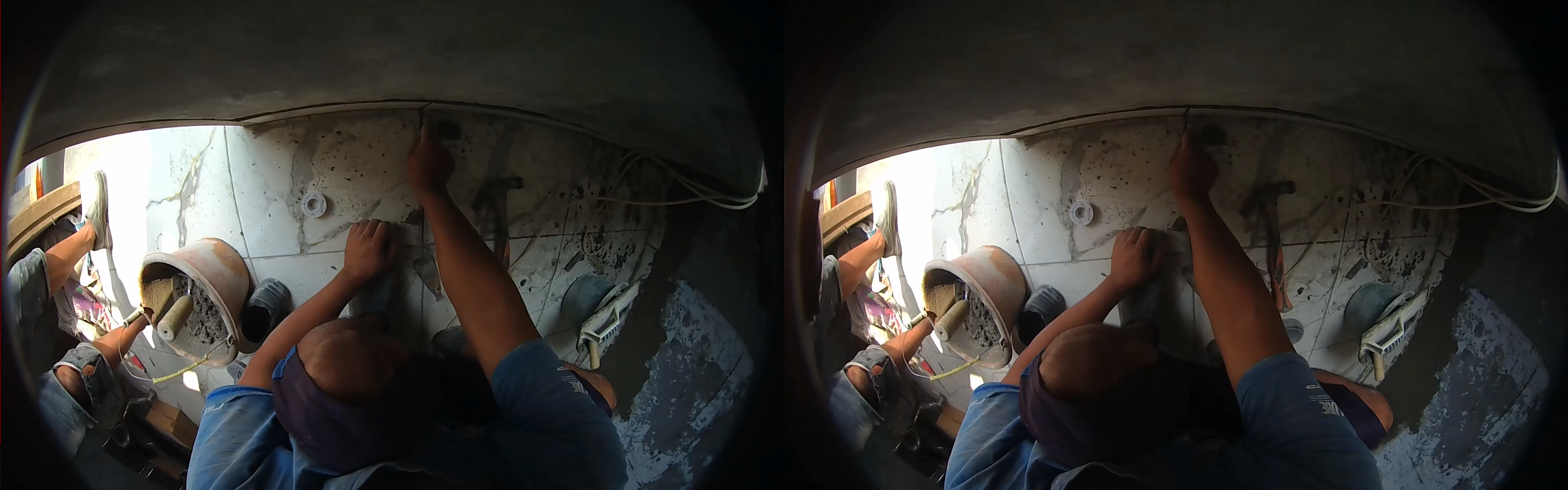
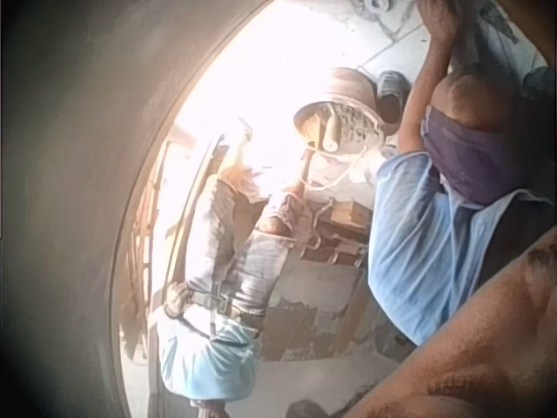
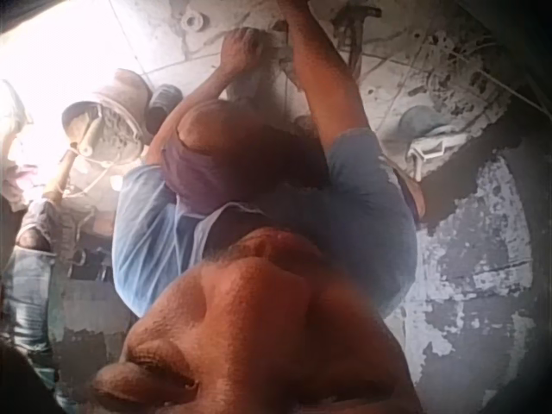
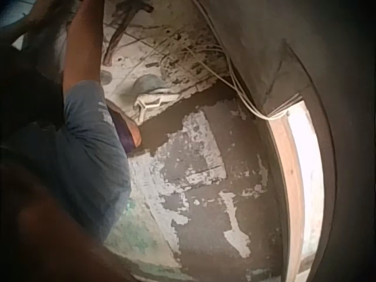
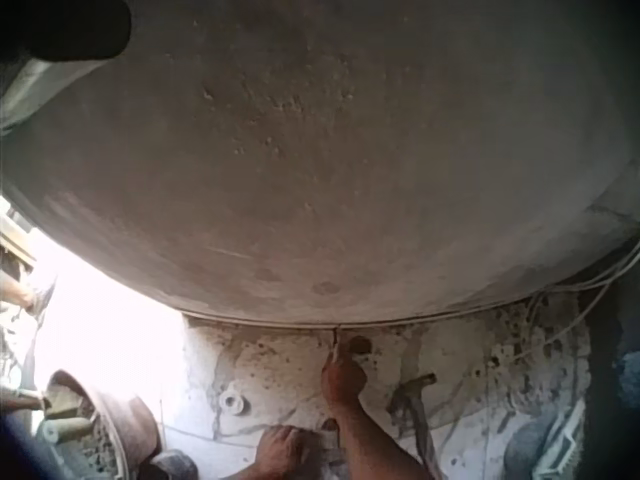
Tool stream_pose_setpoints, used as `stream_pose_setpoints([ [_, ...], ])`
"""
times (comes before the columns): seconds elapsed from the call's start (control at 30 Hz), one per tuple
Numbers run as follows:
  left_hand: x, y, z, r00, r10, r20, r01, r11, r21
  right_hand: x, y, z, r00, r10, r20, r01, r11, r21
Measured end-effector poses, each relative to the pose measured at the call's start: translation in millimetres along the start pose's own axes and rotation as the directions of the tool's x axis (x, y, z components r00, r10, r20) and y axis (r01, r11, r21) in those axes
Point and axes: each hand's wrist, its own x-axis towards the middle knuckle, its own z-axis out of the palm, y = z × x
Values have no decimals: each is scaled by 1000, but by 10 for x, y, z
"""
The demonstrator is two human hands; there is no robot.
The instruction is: Replacing or repairing a small section of a wall near a floor drain using mortar and a hammer.
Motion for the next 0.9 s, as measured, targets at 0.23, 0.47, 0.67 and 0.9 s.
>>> stream_pose_setpoints([
  [0.23, 18, -3, 12, 1000, 1, -18, -1, 1000, 4, -243, 187, 11, 997, -65, 28, 65, 998, 27],
  [0.47, 3, -3, 52, 1000, -11, 4, 11, 1000, 11, -199, 155, 39, 996, -51, 71, 52, 999, -12],
  [0.67, 20, 8, 55, 1000, -12, 3, 12, 1000, 11, -63, 213, -65, 992, -6, 127, -13, 989, 150],
  [0.9, 12, 14, 38, 1000, -10, -13, 10, 1000, 18, 229, 233, -235, 993, -110, 42, 91, 941, 325],
])
